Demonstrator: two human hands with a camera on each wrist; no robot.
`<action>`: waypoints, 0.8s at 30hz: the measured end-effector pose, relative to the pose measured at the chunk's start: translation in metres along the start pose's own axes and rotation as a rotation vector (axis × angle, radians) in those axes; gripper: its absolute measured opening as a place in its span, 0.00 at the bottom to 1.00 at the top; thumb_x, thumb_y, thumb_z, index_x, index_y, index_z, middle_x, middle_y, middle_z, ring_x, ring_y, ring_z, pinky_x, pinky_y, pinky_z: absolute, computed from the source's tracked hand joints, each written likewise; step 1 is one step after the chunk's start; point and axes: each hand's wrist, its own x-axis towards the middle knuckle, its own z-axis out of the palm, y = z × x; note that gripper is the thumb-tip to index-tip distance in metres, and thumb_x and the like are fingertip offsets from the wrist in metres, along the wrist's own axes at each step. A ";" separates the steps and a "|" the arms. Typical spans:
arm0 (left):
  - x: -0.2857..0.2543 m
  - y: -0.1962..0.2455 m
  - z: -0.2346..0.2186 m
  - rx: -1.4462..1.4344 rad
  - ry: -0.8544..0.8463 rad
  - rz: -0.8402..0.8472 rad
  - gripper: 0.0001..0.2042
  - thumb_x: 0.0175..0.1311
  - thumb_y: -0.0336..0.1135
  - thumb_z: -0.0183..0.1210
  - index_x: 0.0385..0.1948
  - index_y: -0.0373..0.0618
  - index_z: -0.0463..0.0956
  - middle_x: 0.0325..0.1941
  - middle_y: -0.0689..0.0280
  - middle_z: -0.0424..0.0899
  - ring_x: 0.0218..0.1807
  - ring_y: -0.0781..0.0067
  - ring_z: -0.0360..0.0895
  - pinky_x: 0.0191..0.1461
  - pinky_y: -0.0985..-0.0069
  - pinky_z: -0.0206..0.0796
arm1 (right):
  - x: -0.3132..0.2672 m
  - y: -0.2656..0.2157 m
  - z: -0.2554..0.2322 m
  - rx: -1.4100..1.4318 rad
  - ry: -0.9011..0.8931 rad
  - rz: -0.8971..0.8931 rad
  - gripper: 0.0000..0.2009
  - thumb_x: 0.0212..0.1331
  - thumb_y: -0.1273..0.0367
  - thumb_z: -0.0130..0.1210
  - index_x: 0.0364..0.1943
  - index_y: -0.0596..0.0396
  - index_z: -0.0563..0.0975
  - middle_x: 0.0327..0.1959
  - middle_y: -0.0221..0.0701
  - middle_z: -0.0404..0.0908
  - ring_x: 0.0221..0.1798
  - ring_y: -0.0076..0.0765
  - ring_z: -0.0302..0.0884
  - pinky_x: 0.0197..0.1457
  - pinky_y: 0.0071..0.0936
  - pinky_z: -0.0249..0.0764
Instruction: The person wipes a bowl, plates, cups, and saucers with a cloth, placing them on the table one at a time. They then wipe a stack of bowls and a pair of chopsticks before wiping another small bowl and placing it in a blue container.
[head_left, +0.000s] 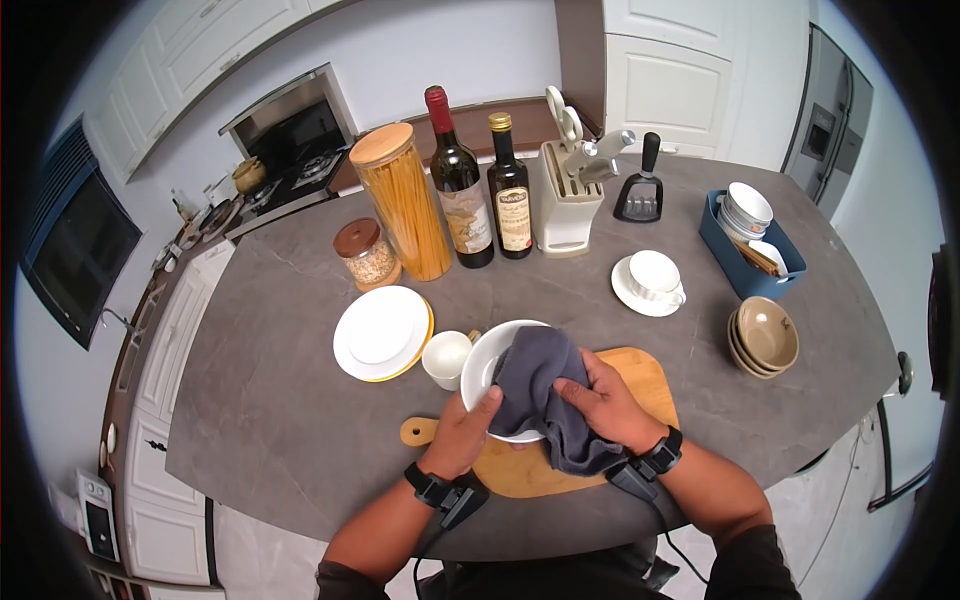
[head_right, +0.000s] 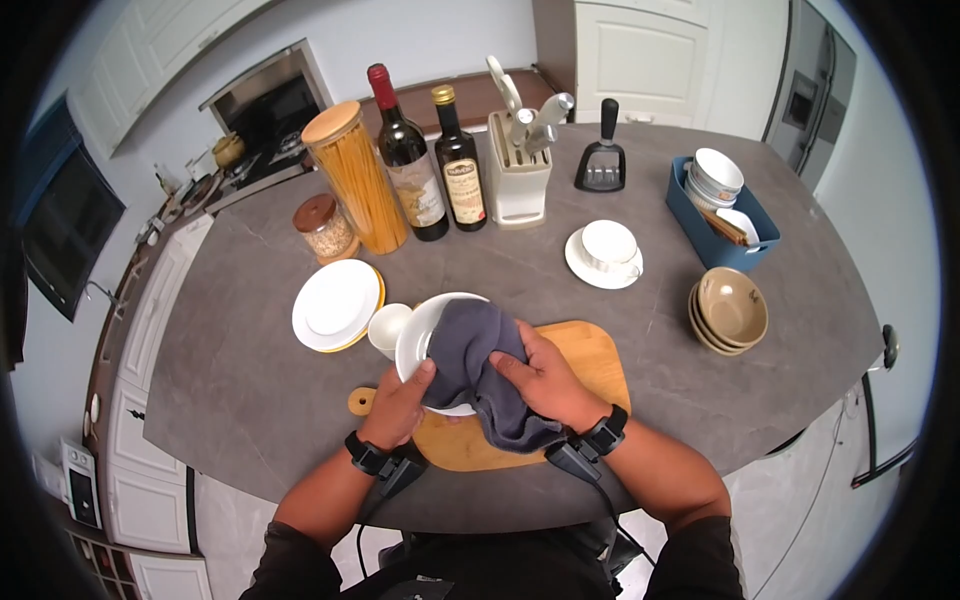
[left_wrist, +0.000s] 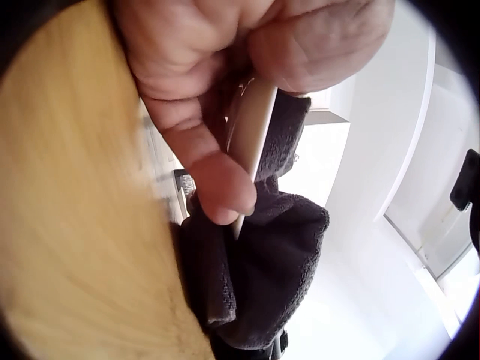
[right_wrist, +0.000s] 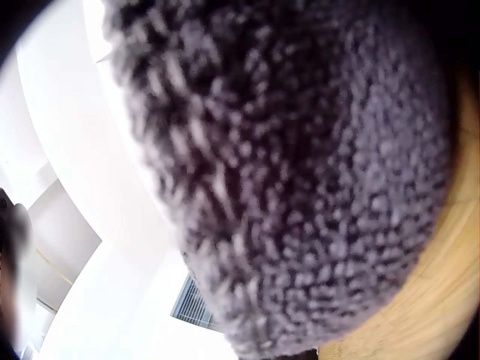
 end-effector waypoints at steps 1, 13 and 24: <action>0.000 0.001 0.002 0.036 0.007 0.042 0.29 0.84 0.54 0.52 0.73 0.38 0.66 0.61 0.58 0.83 0.50 0.69 0.88 0.39 0.69 0.86 | 0.000 0.000 0.000 -0.017 0.002 0.003 0.23 0.77 0.76 0.54 0.73 0.64 0.67 0.63 0.33 0.82 0.65 0.24 0.78 0.71 0.26 0.73; -0.002 0.007 -0.007 0.040 0.067 -0.088 0.30 0.84 0.60 0.48 0.60 0.36 0.73 0.34 0.60 0.87 0.24 0.70 0.85 0.24 0.76 0.74 | -0.001 -0.001 0.000 -0.003 -0.039 0.010 0.23 0.77 0.77 0.54 0.74 0.64 0.67 0.65 0.33 0.81 0.66 0.24 0.76 0.72 0.26 0.71; 0.004 -0.012 -0.014 0.101 0.012 0.139 0.29 0.85 0.54 0.49 0.72 0.37 0.66 0.60 0.55 0.84 0.53 0.62 0.88 0.40 0.67 0.85 | -0.002 0.003 -0.004 0.007 -0.022 0.008 0.22 0.76 0.77 0.55 0.72 0.65 0.69 0.62 0.32 0.83 0.63 0.23 0.79 0.69 0.25 0.74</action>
